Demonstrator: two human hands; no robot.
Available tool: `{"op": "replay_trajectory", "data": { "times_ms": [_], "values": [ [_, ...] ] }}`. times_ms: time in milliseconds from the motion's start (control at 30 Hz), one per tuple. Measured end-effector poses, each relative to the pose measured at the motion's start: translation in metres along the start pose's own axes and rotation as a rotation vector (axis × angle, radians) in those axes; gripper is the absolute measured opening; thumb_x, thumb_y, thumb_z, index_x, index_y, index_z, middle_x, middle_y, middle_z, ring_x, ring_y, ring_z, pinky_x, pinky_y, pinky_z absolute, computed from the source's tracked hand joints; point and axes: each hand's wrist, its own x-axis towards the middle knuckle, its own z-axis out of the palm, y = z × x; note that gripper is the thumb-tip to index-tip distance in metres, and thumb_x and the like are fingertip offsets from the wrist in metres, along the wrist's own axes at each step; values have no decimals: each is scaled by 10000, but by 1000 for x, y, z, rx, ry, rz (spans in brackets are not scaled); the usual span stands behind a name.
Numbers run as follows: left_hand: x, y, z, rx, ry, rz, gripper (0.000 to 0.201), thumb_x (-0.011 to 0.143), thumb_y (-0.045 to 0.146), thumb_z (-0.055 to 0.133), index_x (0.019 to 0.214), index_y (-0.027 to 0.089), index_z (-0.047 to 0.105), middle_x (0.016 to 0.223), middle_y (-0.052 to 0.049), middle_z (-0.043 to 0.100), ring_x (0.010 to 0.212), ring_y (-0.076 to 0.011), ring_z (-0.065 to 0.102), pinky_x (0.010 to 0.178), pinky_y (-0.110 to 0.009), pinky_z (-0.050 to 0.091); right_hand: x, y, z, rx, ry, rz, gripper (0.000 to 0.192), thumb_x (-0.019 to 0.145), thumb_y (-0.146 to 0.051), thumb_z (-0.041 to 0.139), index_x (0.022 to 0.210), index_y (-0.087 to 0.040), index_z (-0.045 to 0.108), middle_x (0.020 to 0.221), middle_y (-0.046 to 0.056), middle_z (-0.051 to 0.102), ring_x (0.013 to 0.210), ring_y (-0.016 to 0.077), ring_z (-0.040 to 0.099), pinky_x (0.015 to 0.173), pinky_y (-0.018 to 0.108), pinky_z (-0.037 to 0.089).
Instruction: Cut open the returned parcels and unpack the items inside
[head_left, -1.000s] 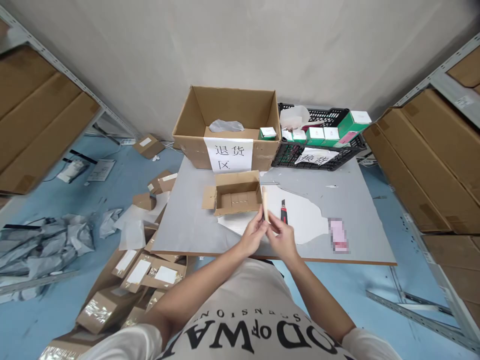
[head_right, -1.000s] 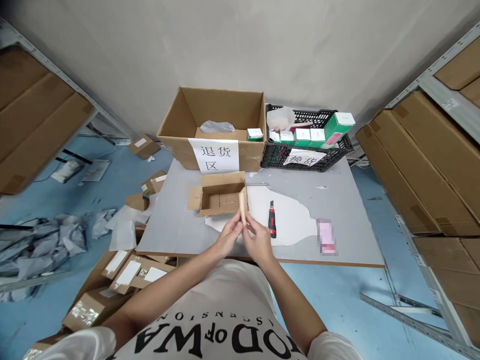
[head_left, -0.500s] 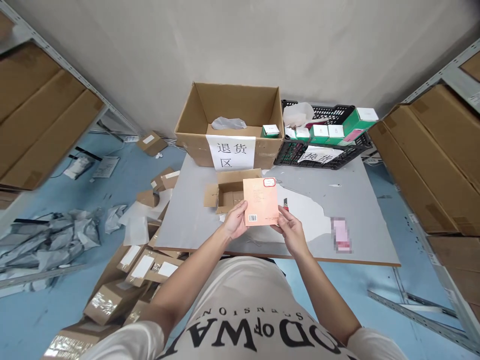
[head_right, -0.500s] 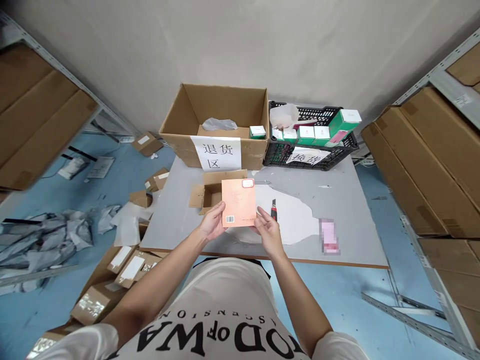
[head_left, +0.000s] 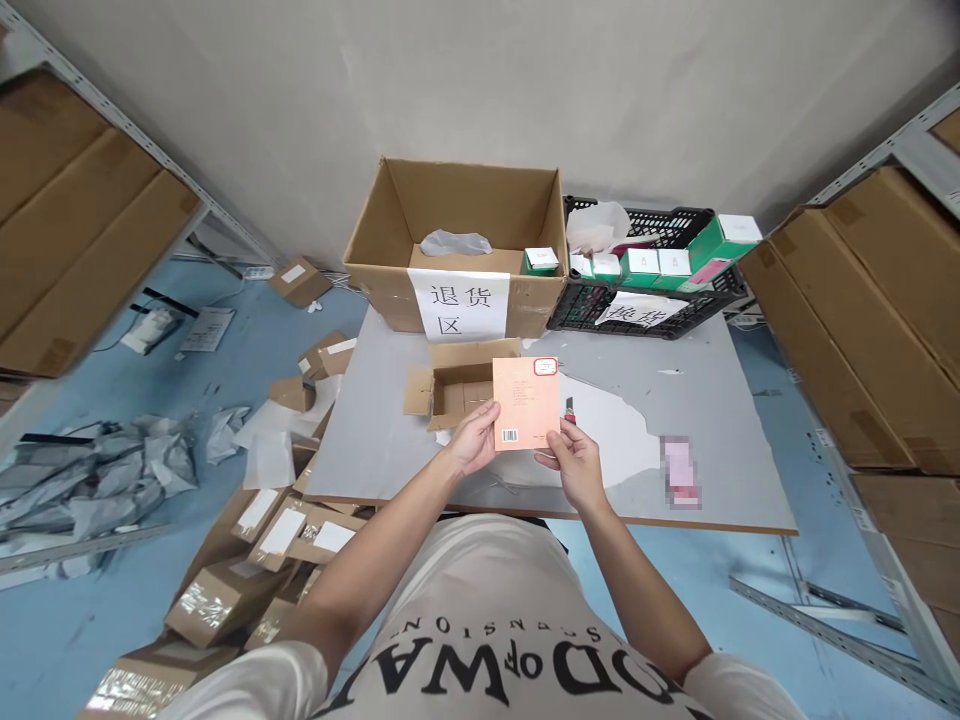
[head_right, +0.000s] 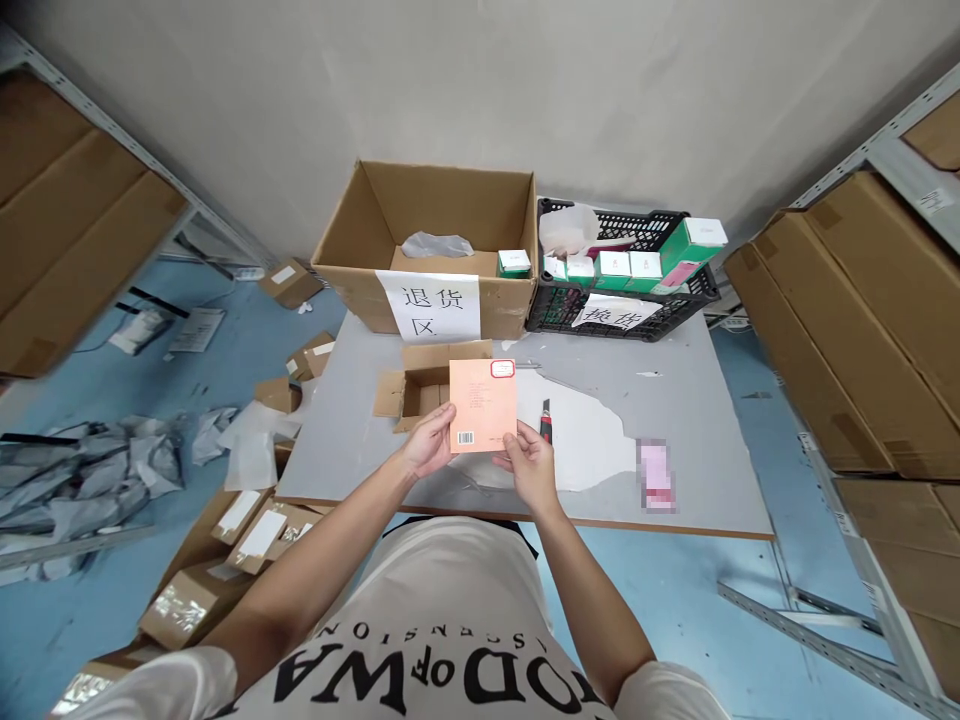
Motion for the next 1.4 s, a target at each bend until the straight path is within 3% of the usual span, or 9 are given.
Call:
{"op": "replay_trajectory", "data": {
  "times_ms": [167,333,467,600,800,1033,1133,1267,1400],
  "values": [
    [12,4,0,22,-62,21,331,822,325,624,1111,167,597,1203,-116,621,1055,-249,615,865,-379,493,16,3,-7,26,20,4,517,714,-471,681,1139,-191,593,829,45,702,619,173,686,578,305,596],
    [16,12,-3,72,-96,22,467,840,394,595,1252,181,533,1355,-141,500,1221,-256,500,1013,-391,381,67,-19,-32,157,111,-120,470,683,-394,717,1072,-146,623,704,20,696,546,146,668,517,255,587],
    [13,11,-12,240,28,87,497,791,379,667,1234,186,551,1364,-154,485,1278,-282,435,1080,-438,287,134,-62,-67,221,154,-255,370,670,-290,728,1000,-150,637,697,5,701,529,117,662,496,198,570],
    [11,6,-22,405,132,166,545,727,391,727,1204,185,565,1322,-160,527,1251,-299,465,1074,-457,306,202,-118,-97,286,168,-375,234,715,-205,679,942,-163,641,695,-13,691,518,85,650,496,163,554],
    [8,5,-31,526,246,246,536,706,462,714,1135,165,594,1252,-160,585,1189,-288,530,1063,-454,346,275,-179,-109,365,198,-446,107,815,-124,546,893,-154,614,661,-29,658,477,43,606,497,131,531],
    [2,7,-40,571,369,264,532,716,507,683,1107,161,583,1226,-153,604,1163,-284,551,1058,-458,361,334,-194,-96,347,372,-355,181,831,-62,454,919,-143,590,637,-26,633,452,37,578,483,124,519],
    [-1,6,-46,560,401,266,526,726,503,674,1115,162,573,1225,-150,605,1159,-279,554,1055,-447,367,351,-200,-106,341,484,-356,307,832,-43,426,1087,-154,556,728,-13,649,526,47,623,548,155,548],
    [0,5,-52,550,440,265,522,722,498,679,1108,162,574,1212,-151,612,1155,-281,557,1049,-447,372,365,-203,-125,342,557,-342,583,811,30,377,1336,-223,354,889,2,643,607,49,660,609,196,567],
    [5,5,-53,556,466,295,525,720,498,679,1109,163,572,1219,-149,608,1171,-272,546,1054,-437,366,372,-194,-132,182,617,-262,397,870,-53,377,1242,-155,468,920,47,624,610,66,658,567,199,559]
  ]
}}
